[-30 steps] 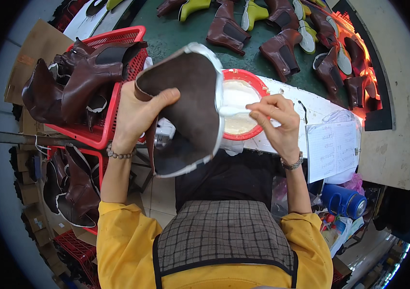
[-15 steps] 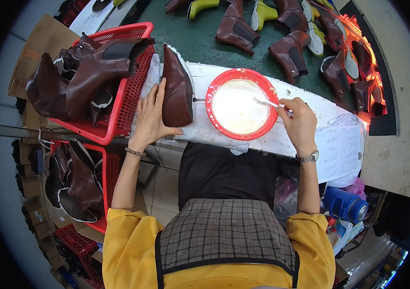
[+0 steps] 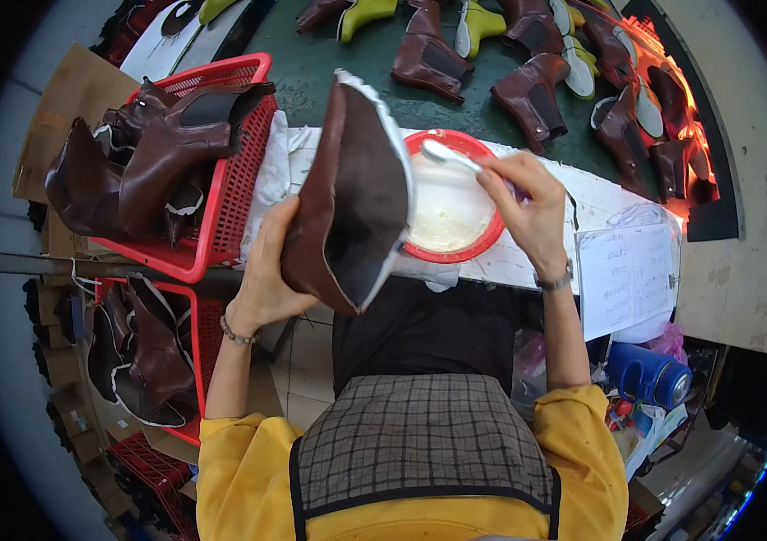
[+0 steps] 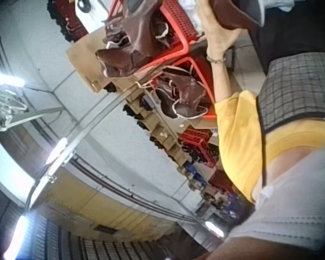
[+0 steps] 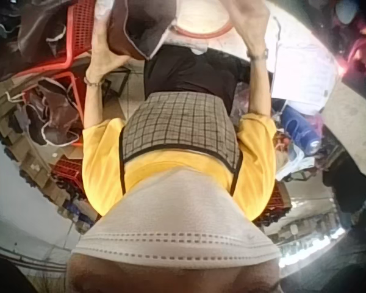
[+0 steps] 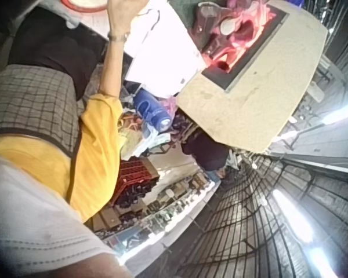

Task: Applying glue or adhesive paste to the edge of shoe uppers using a small brush.

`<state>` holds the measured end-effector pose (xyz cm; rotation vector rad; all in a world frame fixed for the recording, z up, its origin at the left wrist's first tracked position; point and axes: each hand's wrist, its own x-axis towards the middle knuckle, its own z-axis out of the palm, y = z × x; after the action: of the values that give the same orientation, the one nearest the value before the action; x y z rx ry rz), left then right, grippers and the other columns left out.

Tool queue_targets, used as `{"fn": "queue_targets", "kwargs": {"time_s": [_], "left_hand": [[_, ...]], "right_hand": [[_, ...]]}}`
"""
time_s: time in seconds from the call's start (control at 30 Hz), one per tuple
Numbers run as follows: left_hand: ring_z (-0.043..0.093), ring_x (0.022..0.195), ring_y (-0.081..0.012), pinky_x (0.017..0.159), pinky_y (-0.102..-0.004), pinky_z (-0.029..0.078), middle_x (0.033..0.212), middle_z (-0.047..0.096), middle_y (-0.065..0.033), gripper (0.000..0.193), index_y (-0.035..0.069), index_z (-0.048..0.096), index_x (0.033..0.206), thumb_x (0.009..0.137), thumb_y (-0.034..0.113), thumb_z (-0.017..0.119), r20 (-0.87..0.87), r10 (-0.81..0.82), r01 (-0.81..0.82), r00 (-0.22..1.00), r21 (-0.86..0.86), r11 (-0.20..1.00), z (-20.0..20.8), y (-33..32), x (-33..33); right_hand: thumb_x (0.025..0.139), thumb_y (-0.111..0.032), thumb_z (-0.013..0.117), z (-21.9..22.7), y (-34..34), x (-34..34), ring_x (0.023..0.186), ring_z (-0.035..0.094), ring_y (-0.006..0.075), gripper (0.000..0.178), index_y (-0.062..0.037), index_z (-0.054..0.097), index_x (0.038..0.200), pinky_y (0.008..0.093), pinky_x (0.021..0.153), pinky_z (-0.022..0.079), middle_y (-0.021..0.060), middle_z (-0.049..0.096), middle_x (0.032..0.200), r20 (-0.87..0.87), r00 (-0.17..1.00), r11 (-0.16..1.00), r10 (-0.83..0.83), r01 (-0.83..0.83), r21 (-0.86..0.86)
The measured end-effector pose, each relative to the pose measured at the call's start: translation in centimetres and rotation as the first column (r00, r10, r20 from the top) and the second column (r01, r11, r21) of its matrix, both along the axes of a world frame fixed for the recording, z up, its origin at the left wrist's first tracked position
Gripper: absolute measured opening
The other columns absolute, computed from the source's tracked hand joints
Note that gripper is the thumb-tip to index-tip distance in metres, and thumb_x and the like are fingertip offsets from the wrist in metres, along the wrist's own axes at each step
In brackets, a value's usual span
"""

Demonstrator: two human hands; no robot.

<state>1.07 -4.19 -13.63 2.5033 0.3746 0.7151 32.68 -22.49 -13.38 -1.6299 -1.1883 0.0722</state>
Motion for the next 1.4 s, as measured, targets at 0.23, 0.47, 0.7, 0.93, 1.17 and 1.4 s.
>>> {"fn": "queue_targets", "kwargs": {"time_s": [0.23, 0.47, 0.7, 0.93, 1.17, 1.4], "left_hand": [[0.058, 0.131, -0.0328, 0.109, -0.0395, 0.046, 0.147, 0.051, -0.0227, 0.124, -0.005, 0.018, 0.159, 0.064, 0.011, 0.096, 0.292, 0.018, -0.003, 0.956, -0.052, 0.999, 1.1, -1.8, 1.9], [0.059, 0.122, -0.0372, 0.102, -0.0448, 0.049, 0.144, 0.051, -0.0256, 0.117, 0.009, 0.020, 0.161, 0.069, 0.002, 0.092, 0.441, -0.057, -0.015, 0.896, 0.158, 0.987, 0.9, -0.9, 4.9], [0.057, 0.122, -0.0410, 0.100, -0.0490, 0.048, 0.140, 0.052, -0.0253, 0.110, 0.019, 0.028, 0.157, 0.068, 0.000, 0.090, 0.562, -0.043, -0.180, 0.826, 0.337, 0.924, 2.2, 0.4, 8.9], [0.058, 0.125, -0.0418, 0.102, -0.0486, 0.048, 0.146, 0.050, -0.0271, 0.104, 0.013, 0.035, 0.156, 0.068, 0.002, 0.090, 0.460, -0.084, -0.205, 0.884, 0.541, 0.815, 1.6, 2.5, 9.2], [0.030, 0.152, -0.0274, 0.125, -0.0407, 0.023, 0.166, 0.027, -0.0184, 0.130, 0.002, 0.011, 0.165, 0.059, 0.001, 0.087, 0.229, -0.066, 0.132, 0.971, -0.287, 0.949, 3.6, 2.8, 3.7], [0.062, 0.124, -0.0382, 0.101, -0.0492, 0.052, 0.130, 0.065, -0.0270, 0.082, -0.012, 0.053, 0.139, 0.066, 0.005, 0.084, 0.407, -0.013, 0.402, 0.913, -0.897, 0.184, -0.5, 2.5, -4.6]], "right_hand": [[0.084, -0.005, 0.082, 0.9, 0.3, -0.5, 0.075, 0.063, 0.0099, 0.020, -0.0053, 0.081, 0.104, 0.0232, 0.064, 0.047, 0.0057, 0.069, 0.090, -0.039, 0.999, 0.995, 0.038, -0.034, 0.098], [0.082, 0.000, 0.082, 2.0, -1.4, -1.2, 0.075, 0.063, 0.0096, 0.019, -0.0032, 0.081, 0.101, 0.0234, 0.062, 0.048, 0.0056, 0.070, 0.091, -0.005, 0.999, 0.993, 0.038, -0.037, 0.109], [0.079, -0.002, 0.085, 2.4, -2.0, -1.8, 0.079, 0.065, 0.0141, 0.023, -0.0045, 0.081, 0.101, 0.0265, 0.066, 0.051, 0.0052, 0.069, 0.089, 0.100, 0.991, 0.985, 0.092, -0.105, 0.135], [0.083, -0.002, 0.080, 2.7, -2.3, -2.7, 0.073, 0.067, 0.0156, 0.014, -0.0023, 0.081, 0.097, 0.0262, 0.063, 0.051, 0.0065, 0.071, 0.084, -0.026, 0.970, 0.970, 0.242, -0.243, -0.019], [0.089, -0.008, 0.076, -1.3, -1.7, 2.2, 0.068, 0.065, 0.0168, 0.009, -0.0032, 0.079, 0.095, 0.0304, 0.059, 0.048, 0.0072, 0.070, 0.082, 0.362, 0.930, 0.938, -0.055, 0.173, -0.302], [0.084, -0.011, 0.081, 1.4, -0.7, 2.3, 0.071, 0.067, 0.0151, 0.011, -0.0048, 0.079, 0.093, 0.0266, 0.061, 0.051, 0.0045, 0.070, 0.088, 0.144, 0.989, 0.981, -0.011, 0.038, -0.188]]}}
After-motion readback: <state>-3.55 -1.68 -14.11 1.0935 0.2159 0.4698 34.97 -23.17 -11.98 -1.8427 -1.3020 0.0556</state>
